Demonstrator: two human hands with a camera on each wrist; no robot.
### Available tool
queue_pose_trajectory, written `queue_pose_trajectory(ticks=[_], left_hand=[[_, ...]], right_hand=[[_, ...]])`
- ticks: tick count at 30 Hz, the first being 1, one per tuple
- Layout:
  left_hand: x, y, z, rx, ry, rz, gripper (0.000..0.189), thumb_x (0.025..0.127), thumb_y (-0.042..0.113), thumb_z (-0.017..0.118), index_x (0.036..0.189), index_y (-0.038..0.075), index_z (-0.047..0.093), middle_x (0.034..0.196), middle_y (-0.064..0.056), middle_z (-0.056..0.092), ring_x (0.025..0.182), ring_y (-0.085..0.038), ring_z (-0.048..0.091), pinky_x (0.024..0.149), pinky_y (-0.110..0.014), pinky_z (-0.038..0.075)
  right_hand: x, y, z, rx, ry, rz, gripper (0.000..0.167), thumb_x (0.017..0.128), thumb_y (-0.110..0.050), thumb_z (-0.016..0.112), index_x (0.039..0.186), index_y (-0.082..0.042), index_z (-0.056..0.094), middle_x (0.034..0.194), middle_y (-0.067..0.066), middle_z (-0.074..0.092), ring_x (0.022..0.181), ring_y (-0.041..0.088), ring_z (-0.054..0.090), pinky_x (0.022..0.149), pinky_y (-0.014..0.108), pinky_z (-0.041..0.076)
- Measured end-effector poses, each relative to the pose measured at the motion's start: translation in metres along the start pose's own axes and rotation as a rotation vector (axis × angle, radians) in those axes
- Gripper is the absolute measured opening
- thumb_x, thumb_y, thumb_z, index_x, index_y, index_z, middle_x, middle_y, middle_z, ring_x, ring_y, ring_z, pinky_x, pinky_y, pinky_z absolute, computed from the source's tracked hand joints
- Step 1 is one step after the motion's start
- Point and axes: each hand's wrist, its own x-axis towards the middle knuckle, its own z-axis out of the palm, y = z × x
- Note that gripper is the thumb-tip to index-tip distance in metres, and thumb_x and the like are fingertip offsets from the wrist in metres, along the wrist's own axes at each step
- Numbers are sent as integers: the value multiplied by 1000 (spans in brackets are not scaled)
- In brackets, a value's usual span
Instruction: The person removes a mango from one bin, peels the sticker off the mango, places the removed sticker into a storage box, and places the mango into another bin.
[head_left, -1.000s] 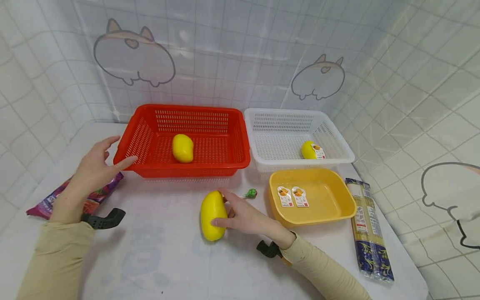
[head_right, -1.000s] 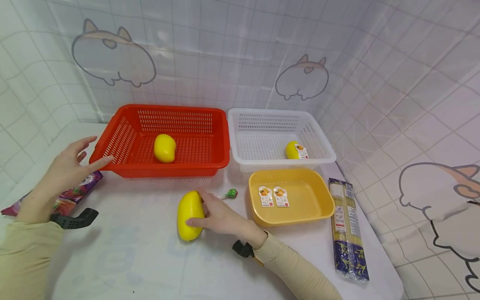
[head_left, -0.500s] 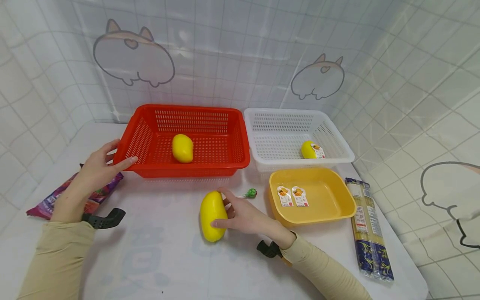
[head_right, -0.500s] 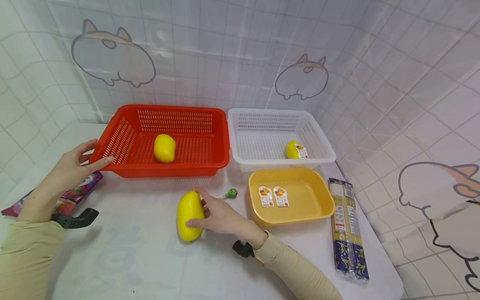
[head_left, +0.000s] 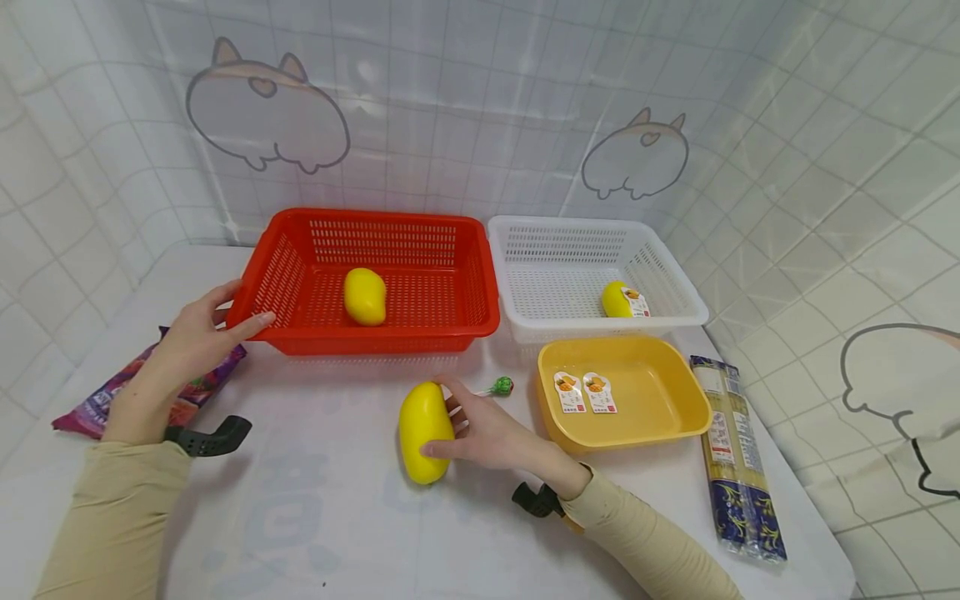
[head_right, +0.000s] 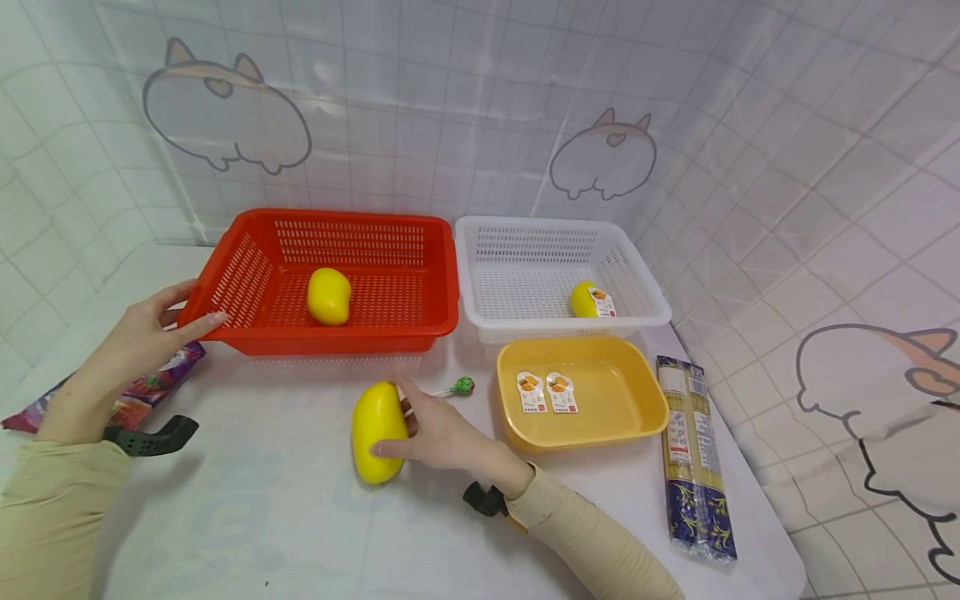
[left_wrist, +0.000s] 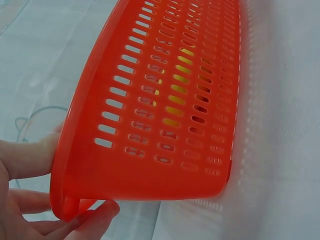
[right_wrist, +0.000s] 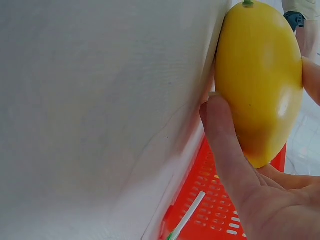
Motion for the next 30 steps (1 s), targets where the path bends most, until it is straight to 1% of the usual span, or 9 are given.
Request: queue_pose_trajectory(ticks=[4, 11, 14, 17, 24, 30], left_hand=[[0, -1, 0, 1, -5, -5, 93, 99, 52, 52, 160, 4, 0, 150, -38, 31, 131, -58, 35, 99, -71, 41], [0, -2, 1, -1, -9, -15, 94, 99, 54, 52, 160, 6, 0, 151, -38, 30, 131, -59, 33, 99, -72, 40], [0, -2, 1, 2, -8, -13, 94, 99, 54, 52, 160, 6, 0, 150, -38, 30, 131, -58, 34, 99, -72, 41], [1, -2, 1, 3, -6, -11, 94, 99, 54, 52, 160, 6, 1, 150, -38, 31, 131, -58, 35, 98, -72, 41], [1, -2, 0, 5, -8, -29, 95, 98, 56, 52, 160, 6, 0, 150, -38, 30, 131, -59, 34, 99, -72, 40], [1, -3, 0, 12, -3, -28, 95, 98, 55, 52, 160, 6, 0, 151, -39, 28, 131, -60, 33, 99, -72, 40]], right_hand=[[0, 0, 0, -2, 3, -3, 88, 85, -35, 80, 154, -18, 29, 120, 6, 59, 95, 12, 63, 87, 27, 56], [0, -1, 0, 1, 8, -15, 88, 85, -33, 80, 155, -18, 29, 119, 6, 60, 93, 13, 62, 83, 24, 55], [0, -1, 1, 5, 12, -20, 87, 85, -32, 81, 155, -19, 30, 119, 6, 60, 93, 13, 63, 83, 25, 56], [-1, -2, 1, 7, 18, -22, 87, 84, -32, 81, 155, -20, 31, 119, 6, 60, 95, 13, 63, 84, 26, 56], [-1, -3, -2, 15, 28, -8, 87, 84, -32, 81, 155, -22, 31, 122, 5, 61, 100, 13, 62, 83, 21, 55], [-3, -5, -5, 22, 44, 0, 85, 84, -34, 81, 154, -25, 34, 122, 2, 60, 102, 14, 61, 84, 21, 55]])
